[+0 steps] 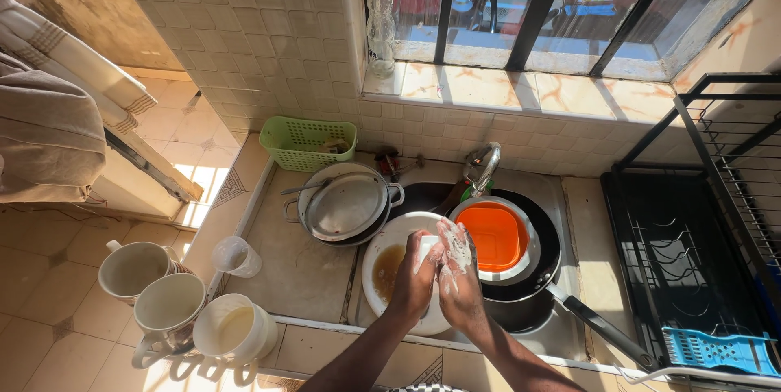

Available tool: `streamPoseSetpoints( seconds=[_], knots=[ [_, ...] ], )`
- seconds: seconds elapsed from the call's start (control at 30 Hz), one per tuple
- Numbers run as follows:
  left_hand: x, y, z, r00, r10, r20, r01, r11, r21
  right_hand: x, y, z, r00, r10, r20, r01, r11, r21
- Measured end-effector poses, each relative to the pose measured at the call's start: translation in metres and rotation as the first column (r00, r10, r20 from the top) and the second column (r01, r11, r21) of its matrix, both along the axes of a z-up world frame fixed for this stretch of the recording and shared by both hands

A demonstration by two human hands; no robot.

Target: Washing and rinsing dishes in a kitchen sink

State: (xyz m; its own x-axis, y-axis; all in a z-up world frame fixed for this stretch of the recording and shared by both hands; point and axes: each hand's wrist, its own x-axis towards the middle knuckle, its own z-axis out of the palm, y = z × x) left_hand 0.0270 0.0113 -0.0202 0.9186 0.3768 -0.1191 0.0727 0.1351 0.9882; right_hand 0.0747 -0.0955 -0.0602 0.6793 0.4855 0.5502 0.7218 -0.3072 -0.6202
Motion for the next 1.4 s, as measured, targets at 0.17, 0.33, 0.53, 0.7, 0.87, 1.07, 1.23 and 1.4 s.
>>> streamPoseSetpoints(
  seconds=[0.17,0.33,0.53,0.7,0.87,1.07,1.23,1.4],
  knots=[
    [-0.006,0.005,0.028,1.000,-0.030,-0.005,0.029,0.985,-0.171,-0.010,0.006,0.019,1.000,-0.018,0.023,0.019,0.998,-0.060],
    [-0.009,0.009,0.040,0.987,-0.080,-0.141,0.041,0.965,-0.260,-0.034,0.004,0.018,1.000,0.016,0.014,-0.013,0.976,-0.219],
    [-0.009,0.016,0.028,0.990,-0.103,-0.099,0.075,0.964,-0.256,-0.016,0.009,0.030,0.997,0.072,0.040,-0.073,0.997,0.001],
    [-0.002,0.017,0.018,0.986,-0.130,-0.106,0.115,0.984,-0.138,-0.002,0.010,0.035,0.976,0.074,-0.207,-0.059,0.995,0.077],
    [0.001,0.013,0.026,0.995,-0.075,-0.070,0.060,0.980,-0.191,0.019,0.011,0.034,0.922,0.068,-0.381,-0.017,0.990,0.138],
    [0.003,0.007,0.020,0.999,-0.022,0.023,0.028,0.951,-0.307,0.027,0.026,0.084,0.340,0.175,-0.924,0.405,0.859,0.312],
    [0.007,0.013,0.019,0.992,0.012,0.122,-0.025,0.994,0.108,0.020,0.030,0.041,0.542,-0.154,-0.826,0.395,0.914,0.089],
    [-0.002,0.009,0.030,0.996,-0.043,-0.078,0.070,0.921,0.384,0.004,0.026,0.025,0.546,-0.115,-0.830,0.442,0.881,0.169]
  ],
)
